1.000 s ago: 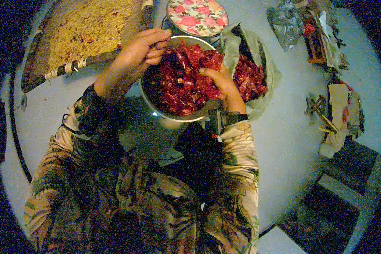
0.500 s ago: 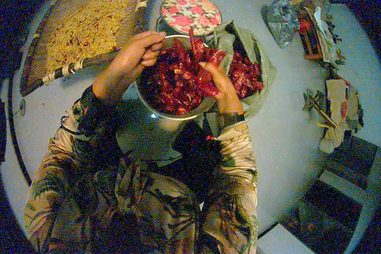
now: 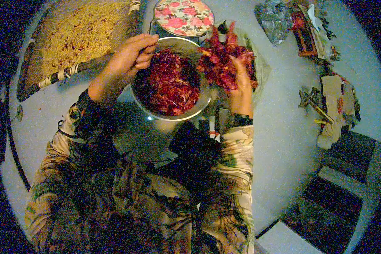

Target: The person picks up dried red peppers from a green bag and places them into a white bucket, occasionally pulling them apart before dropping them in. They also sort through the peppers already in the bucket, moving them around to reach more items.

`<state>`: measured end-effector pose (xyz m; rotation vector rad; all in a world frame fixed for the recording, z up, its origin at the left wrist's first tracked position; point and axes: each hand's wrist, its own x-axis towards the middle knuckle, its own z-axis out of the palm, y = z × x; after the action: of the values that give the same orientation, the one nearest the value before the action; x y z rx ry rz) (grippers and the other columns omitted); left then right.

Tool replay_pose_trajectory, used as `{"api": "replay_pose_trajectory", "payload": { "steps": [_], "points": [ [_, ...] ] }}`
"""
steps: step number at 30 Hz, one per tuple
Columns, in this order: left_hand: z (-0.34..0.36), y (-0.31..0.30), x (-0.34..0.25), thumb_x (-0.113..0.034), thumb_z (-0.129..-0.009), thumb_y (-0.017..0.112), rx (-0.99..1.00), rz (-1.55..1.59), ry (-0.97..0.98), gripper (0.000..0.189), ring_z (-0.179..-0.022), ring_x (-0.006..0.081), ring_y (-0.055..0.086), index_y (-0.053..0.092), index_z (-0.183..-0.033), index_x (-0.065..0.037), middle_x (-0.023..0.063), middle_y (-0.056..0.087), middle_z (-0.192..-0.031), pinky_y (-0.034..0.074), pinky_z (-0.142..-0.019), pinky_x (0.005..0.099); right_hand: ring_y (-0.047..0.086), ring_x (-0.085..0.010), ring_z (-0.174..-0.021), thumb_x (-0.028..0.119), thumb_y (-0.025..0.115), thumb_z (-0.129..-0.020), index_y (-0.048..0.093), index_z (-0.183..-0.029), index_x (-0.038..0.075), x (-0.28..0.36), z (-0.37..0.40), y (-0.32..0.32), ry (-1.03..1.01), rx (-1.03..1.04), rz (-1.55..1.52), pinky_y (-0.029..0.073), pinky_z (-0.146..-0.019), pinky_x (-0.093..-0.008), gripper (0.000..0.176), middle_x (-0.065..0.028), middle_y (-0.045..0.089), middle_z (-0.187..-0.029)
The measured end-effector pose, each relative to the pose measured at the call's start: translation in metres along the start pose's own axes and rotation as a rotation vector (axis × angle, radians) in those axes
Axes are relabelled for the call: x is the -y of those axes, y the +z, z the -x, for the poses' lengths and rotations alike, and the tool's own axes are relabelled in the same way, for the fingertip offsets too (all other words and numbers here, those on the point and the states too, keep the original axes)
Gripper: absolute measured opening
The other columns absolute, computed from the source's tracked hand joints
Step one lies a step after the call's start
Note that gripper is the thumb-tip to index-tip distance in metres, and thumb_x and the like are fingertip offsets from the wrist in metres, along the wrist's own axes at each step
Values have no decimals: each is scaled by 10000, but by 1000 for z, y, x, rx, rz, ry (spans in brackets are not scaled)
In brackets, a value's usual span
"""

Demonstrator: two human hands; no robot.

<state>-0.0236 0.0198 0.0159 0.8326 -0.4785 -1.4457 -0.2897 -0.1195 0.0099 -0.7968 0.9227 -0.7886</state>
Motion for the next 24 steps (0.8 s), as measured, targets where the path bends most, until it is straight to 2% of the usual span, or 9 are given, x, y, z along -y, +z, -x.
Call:
{"api": "replay_pose_trajectory", "payload": {
  "steps": [1, 4, 6, 9, 14, 18, 21, 22, 24],
  "points": [
    [0, 0, 0, -183, -904, 524, 4, 2, -2, 146, -452, 12, 299, 480, -793, -99, -57, 394, -624, 214, -368, 166, 621, -204, -803, 197, 623, -803, 543, -1101, 81, 16, 29, 30, -37, -16, -16, 527, -704, -353, 329, -64, 631, -968],
    [1, 2, 0, -187, -902, 526, 9, -5, -3, 147, -453, 12, 299, 482, -795, -98, -56, 394, -623, 216, -366, 166, 613, -213, -816, 139, 636, -780, 523, -1119, 54, 36, 41, 15, -246, -127, 290, 521, -709, -356, 367, -71, 621, -969],
    [1, 2, 0, -188, -901, 527, 11, -16, -7, 147, -455, 13, 300, 481, -794, -98, -55, 396, -624, 218, -365, 166, 609, -214, -827, 99, 649, -761, 520, -1120, 47, 38, 21, -21, -311, -215, 340, 517, -713, -351, 384, -76, 615, -983],
    [-1, 3, 3, -184, -899, 526, 15, -28, -21, 142, -457, 15, 302, 479, -795, -100, -53, 401, -629, 222, -366, 164, 601, -199, -825, 39, 655, -740, 518, -1119, 43, 31, -9, -74, -417, -198, 401, 506, -728, -335, 404, -66, 608, -988],
    [0, 5, 5, -174, -899, 519, 7, -48, -33, 122, -458, 18, 303, 480, -810, -100, -45, 414, -640, 230, -370, 164, 569, -174, -946, 134, 741, -703, 521, -1204, 23, 16, -23, -119, -362, -281, 604, 451, -837, -283, 558, -84, 607, -1057],
    [-3, 5, 6, -167, -896, 518, -1, -34, -42, 107, -458, 20, 305, 485, -821, -98, -41, 416, -640, 230, -370, 166, 570, -167, -933, 109, 685, -753, 557, -1178, 63, 10, -22, -121, -255, -348, 732, 457, -810, -295, 447, -69, 608, -1048],
    [-3, 9, 6, -166, -893, 520, 2, -53, -56, 102, -456, 18, 306, 485, -823, -100, -44, 418, -640, 228, -367, 166, 563, -150, -917, 126, 696, -750, 542, -1204, 70, 1, -13, -109, -224, -292, 961, 453, -807, -280, 483, -63, 605, -1047],
    [-2, 11, 5, -166, -891, 521, -15, -61, -65, 101, -454, 18, 306, 484, -823, -102, -44, 419, -640, 226, -365, 166, 560, -141, -917, 142, 706, -746, 520, -1232, 69, -6, -24, -120, -264, -157, 986, 452, -808, -271, 525, -59, 604, -1051],
    [-3, 11, 5, -169, -889, 525, -17, -58, -73, 101, -449, 17, 305, 483, -823, -104, -46, 422, -641, 222, -361, 165, 561, -144, -924, 144, 709, -745, 513, -1238, 66, -12, -21, -125, -220, -195, 1025, 453, -812, -269, 536, -68, 604, -1054]
  ]
}}
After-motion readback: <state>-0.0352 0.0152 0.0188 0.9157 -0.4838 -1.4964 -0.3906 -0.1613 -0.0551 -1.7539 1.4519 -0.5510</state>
